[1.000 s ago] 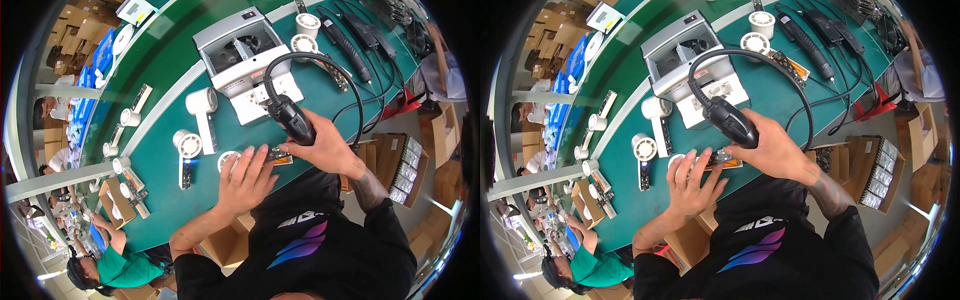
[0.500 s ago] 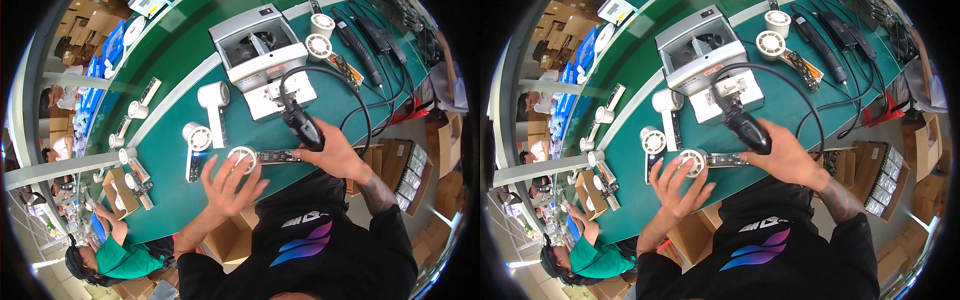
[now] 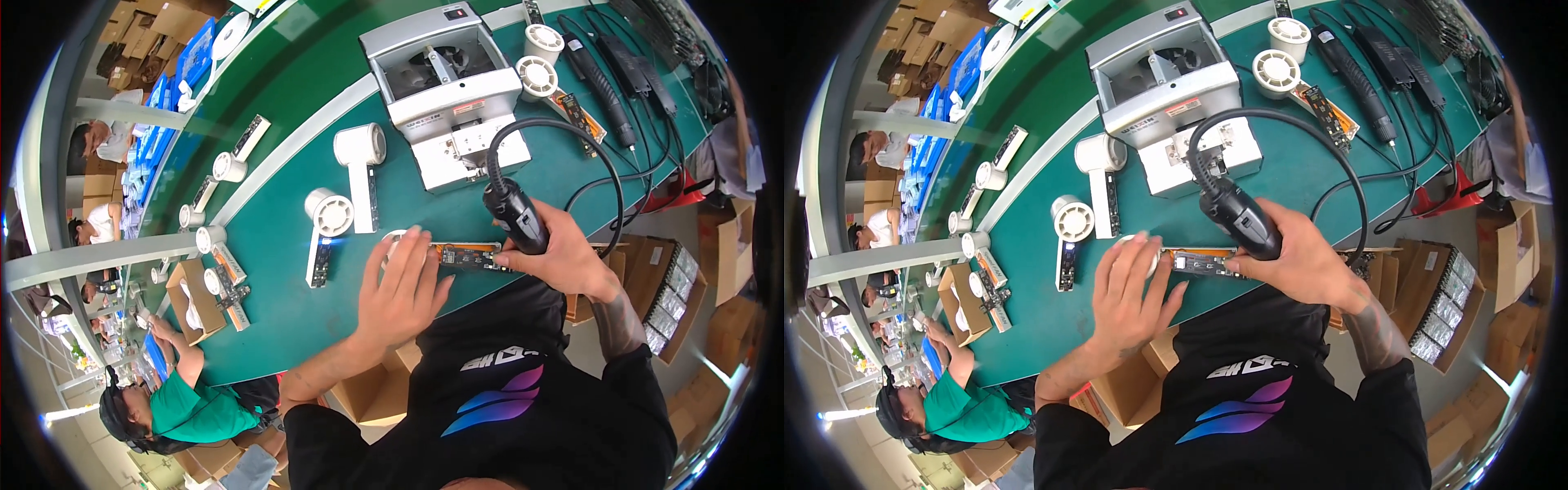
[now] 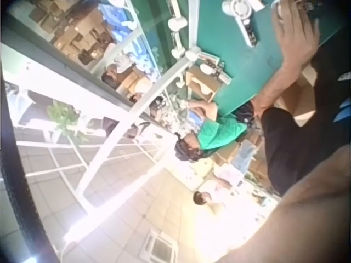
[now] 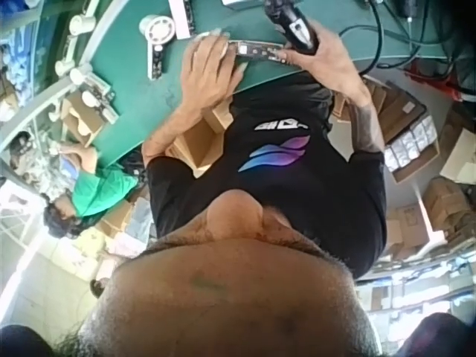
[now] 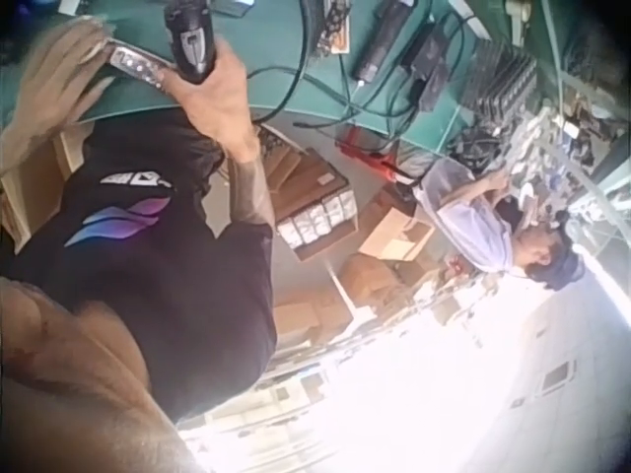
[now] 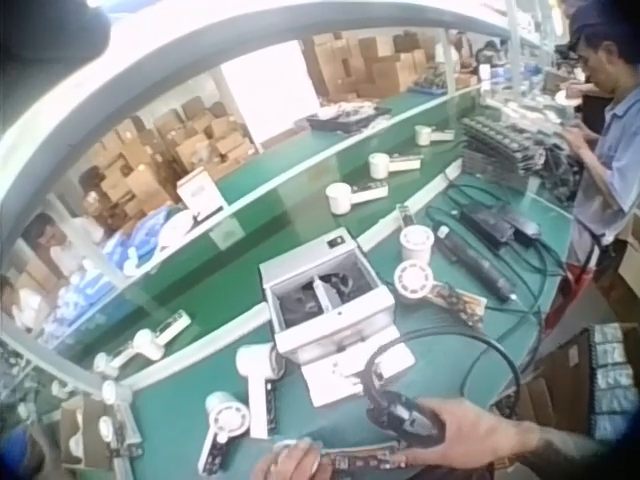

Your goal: The person assembles handheld hair dryers by inserting internal wiring, a circuit board, and plastic components into the hair dryer housing, then securing the components with screws using an electric screwdriver.

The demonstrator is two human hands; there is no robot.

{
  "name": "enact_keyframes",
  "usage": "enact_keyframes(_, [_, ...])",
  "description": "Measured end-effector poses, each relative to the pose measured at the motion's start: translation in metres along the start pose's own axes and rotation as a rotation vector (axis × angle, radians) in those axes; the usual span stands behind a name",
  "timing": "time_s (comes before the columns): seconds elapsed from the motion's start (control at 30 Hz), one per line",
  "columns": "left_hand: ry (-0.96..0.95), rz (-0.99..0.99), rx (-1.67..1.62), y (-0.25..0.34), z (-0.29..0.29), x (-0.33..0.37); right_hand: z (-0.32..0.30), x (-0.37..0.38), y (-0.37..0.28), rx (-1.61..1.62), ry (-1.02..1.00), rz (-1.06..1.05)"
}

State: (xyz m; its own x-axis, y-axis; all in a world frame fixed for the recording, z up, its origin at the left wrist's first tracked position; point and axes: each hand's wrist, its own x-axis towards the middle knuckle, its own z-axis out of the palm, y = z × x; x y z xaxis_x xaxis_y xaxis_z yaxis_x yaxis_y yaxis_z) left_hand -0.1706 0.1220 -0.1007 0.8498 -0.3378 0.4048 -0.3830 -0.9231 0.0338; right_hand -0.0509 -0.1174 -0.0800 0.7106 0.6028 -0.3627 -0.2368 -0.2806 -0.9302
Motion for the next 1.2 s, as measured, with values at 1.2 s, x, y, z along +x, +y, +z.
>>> enact_keyframes(1.2, [-0.184,-0.058,-0.454,-0.025,-0.002,0.033,0.025,-0.016,0.009,-0.111,0.118,0.008])
